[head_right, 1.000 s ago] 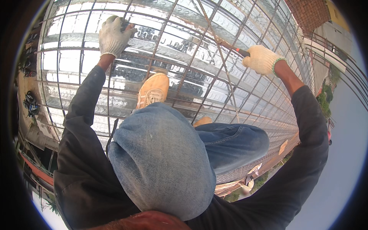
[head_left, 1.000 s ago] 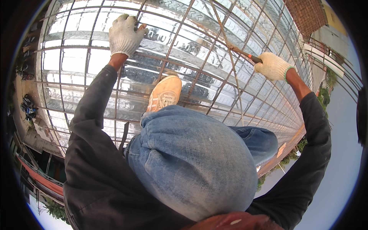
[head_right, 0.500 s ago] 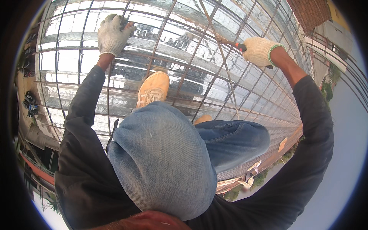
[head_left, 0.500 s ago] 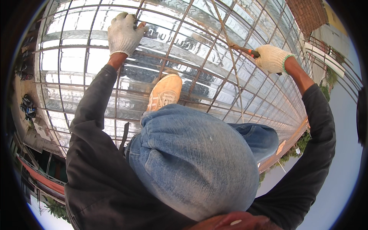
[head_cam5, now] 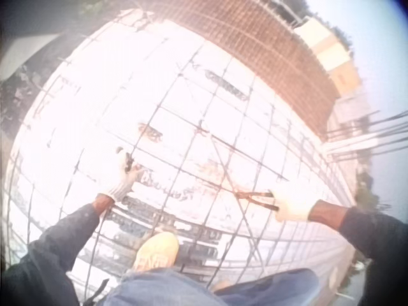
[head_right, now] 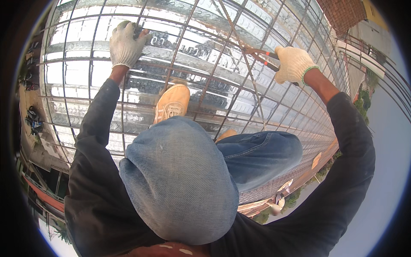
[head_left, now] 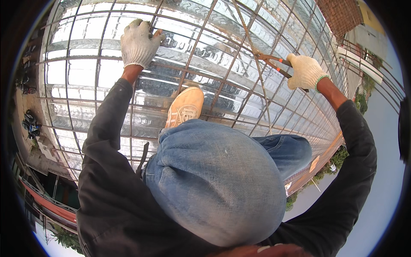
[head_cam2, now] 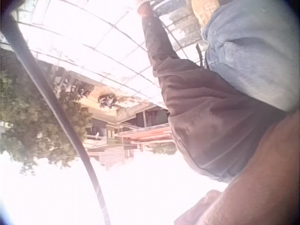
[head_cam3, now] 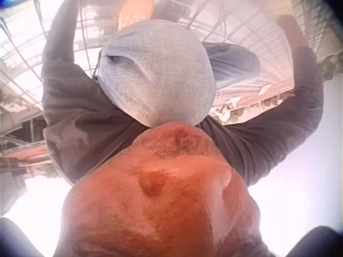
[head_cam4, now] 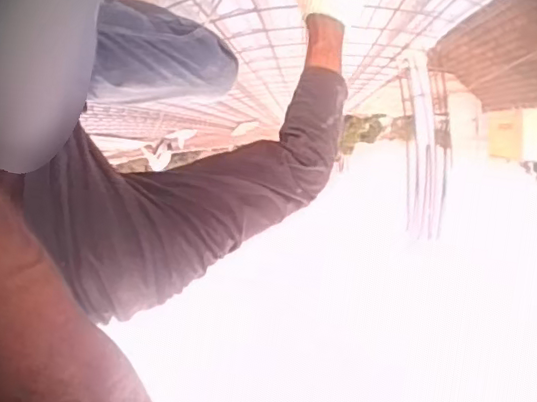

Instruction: The person stands on a metal grid platform and uses pliers to twist wire ties around intersecting metal bars, securing the scaffolding structure. The person repeatedly reaches for wire, wraps it around joints, and twists it tight with the tool.

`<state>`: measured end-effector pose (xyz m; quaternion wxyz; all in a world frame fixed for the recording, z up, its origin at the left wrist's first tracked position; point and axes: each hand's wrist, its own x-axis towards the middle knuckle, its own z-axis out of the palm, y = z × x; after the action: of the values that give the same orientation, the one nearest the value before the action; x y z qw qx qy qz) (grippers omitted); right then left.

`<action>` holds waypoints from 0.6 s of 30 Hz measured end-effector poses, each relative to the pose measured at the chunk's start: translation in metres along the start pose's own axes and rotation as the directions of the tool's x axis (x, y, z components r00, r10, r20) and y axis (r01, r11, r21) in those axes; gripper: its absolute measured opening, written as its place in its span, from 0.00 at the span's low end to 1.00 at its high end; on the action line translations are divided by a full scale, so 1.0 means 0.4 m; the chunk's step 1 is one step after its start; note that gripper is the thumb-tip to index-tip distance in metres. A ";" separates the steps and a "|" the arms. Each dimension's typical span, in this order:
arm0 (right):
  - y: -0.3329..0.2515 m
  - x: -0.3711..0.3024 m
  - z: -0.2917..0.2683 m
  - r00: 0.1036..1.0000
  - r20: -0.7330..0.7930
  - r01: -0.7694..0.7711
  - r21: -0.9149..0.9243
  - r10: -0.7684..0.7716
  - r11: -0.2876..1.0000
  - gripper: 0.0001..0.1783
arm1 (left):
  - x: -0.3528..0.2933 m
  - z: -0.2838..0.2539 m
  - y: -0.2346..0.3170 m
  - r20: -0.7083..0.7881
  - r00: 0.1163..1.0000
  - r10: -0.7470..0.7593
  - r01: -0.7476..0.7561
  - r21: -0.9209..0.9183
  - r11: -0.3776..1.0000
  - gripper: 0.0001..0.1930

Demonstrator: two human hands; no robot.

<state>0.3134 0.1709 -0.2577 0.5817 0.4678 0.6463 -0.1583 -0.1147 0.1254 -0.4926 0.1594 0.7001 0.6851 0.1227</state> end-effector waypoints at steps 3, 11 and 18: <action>-0.011 -0.026 0.087 0.865 -0.467 0.023 -0.329 -0.184 0.944 0.30 | 0.006 -0.022 0.014 0.065 0.997 -0.035 0.035 -0.001 0.999 0.27; 0.006 -0.014 0.051 0.868 -0.458 -0.026 -0.426 -0.190 0.904 0.20 | 0.001 0.003 0.005 0.006 1.000 -0.002 0.001 0.045 0.999 0.27; 0.037 0.024 0.067 0.941 -0.337 -0.013 -0.147 -0.037 0.989 0.13 | 0.009 -0.010 0.013 0.062 0.998 -0.031 0.031 -0.003 1.000 0.29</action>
<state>0.3424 0.1625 -0.2685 0.4938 0.4399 0.7495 -0.0310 -0.1111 0.1292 -0.4871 0.1840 0.6926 0.6903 0.0998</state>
